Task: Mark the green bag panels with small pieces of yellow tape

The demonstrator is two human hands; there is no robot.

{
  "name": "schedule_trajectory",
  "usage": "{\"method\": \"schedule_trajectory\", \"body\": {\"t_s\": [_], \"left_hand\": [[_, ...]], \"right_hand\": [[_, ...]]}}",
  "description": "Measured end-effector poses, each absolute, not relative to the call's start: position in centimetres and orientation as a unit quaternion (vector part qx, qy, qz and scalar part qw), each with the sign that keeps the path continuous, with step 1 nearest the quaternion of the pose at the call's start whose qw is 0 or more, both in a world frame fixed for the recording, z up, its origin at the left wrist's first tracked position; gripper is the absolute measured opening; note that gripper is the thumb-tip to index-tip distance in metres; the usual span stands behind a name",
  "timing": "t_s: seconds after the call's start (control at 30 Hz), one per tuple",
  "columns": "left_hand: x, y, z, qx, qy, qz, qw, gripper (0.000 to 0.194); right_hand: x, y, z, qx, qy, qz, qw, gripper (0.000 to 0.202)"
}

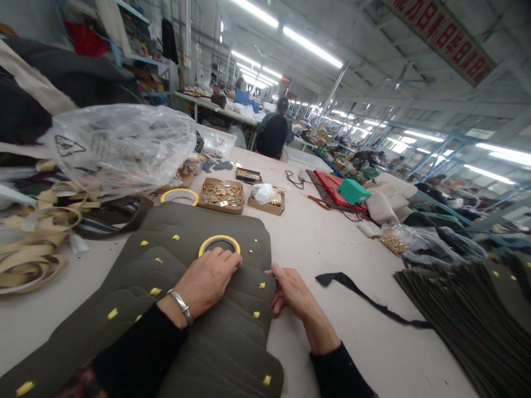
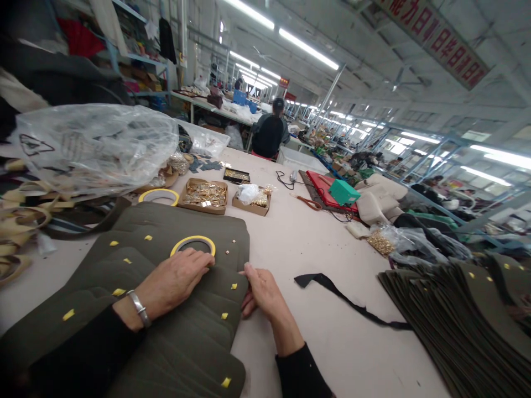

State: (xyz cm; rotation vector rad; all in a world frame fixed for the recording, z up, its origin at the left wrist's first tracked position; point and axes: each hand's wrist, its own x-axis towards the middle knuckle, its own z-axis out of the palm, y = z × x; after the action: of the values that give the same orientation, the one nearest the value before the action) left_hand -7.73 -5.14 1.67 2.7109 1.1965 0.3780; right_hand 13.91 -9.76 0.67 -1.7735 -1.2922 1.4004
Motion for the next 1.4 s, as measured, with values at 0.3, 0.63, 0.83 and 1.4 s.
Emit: {"method": "schedule_trajectory", "body": {"t_s": [0.3,0.63,0.83,1.4], "left_hand": [[-6.5,-5.2,2.5,0.907,0.412,0.078,0.043,0.021],[-6.0,-4.9,3.3,0.907,0.421,0.024,0.018,0.015],[-6.6,-5.7,4.3,0.915,0.402,0.007,0.022,0.013],[-9.8,-7.5,4.0,0.914,0.405,0.003,0.028,0.014]], "right_hand": [[12.8,-6.5,-0.5,-0.723,-0.584,0.267,0.255,0.021],[11.1,-7.6,-0.5,-0.71,-0.642,0.205,0.206,0.016],[9.8,-8.0,0.5,-0.728,-0.647,0.148,0.174,0.046],[11.1,-7.1,-0.5,-0.716,-0.624,0.187,0.252,0.033]]}}
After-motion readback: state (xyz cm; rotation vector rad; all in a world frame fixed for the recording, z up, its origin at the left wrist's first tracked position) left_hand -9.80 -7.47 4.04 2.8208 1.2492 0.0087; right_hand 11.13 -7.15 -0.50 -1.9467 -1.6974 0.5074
